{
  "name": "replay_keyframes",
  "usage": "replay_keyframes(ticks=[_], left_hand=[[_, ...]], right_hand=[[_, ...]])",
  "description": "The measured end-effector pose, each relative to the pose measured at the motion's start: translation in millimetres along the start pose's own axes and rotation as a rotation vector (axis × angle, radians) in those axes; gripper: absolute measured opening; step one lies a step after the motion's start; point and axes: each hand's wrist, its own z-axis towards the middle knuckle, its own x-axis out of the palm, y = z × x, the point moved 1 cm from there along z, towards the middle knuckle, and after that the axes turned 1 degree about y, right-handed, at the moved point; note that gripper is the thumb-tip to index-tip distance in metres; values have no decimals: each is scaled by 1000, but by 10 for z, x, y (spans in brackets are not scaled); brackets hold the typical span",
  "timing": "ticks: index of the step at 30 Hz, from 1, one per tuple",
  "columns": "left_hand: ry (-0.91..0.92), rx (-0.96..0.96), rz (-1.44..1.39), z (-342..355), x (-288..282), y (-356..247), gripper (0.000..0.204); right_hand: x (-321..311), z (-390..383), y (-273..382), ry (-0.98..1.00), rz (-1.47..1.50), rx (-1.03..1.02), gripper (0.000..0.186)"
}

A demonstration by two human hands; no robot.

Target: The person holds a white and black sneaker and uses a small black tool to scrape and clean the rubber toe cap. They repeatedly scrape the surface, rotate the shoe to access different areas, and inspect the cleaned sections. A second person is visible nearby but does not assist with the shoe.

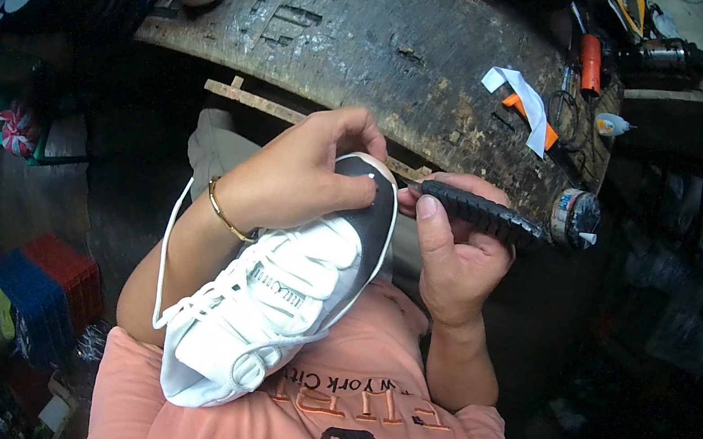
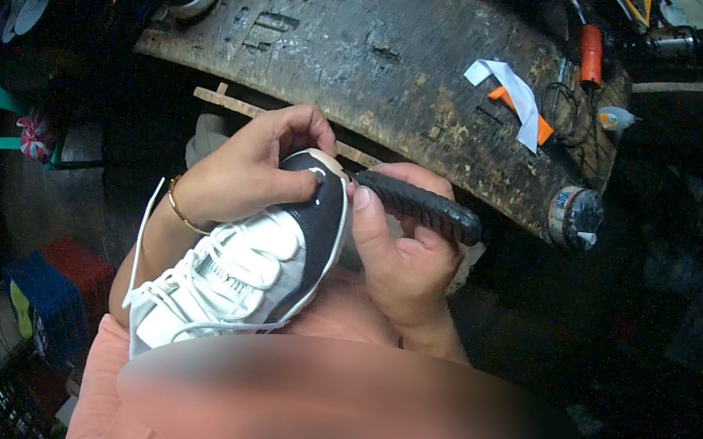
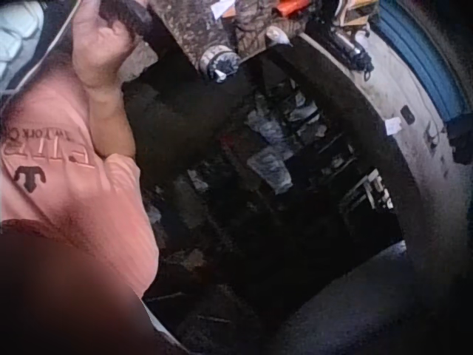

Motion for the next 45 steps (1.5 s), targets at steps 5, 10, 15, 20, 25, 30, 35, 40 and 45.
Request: replay_keyframes(ticks=[5,10,15,20,25,30,35,40,45], left_hand=[[41,-26,100,-9,9,-22,26],[45,-59,102,-12,22,-55,25],[46,-44,94,-18,33,-49,25],[31,-46,74,-25,40,-42,25],[19,0,168,-33,43,-60,23],[25,7,208,-28,41,-65,24],[17,19,197,-35,50,-62,23],[19,11,207,-40,54,-73,23],[20,29,208,-48,53,-86,22]], right_hand=[[-78,26,42,95,-239,-66,25],[-102,64,110,171,-338,-130,24],[-99,74,130,195,-362,-142,24],[-86,91,122,225,-389,-204,25],[-80,91,139,225,-383,-193,24],[-82,97,150,230,-405,-199,24],[-90,91,163,234,-419,-203,24],[-90,90,166,237,-429,-213,24],[-82,85,177,238,-406,-221,24]])
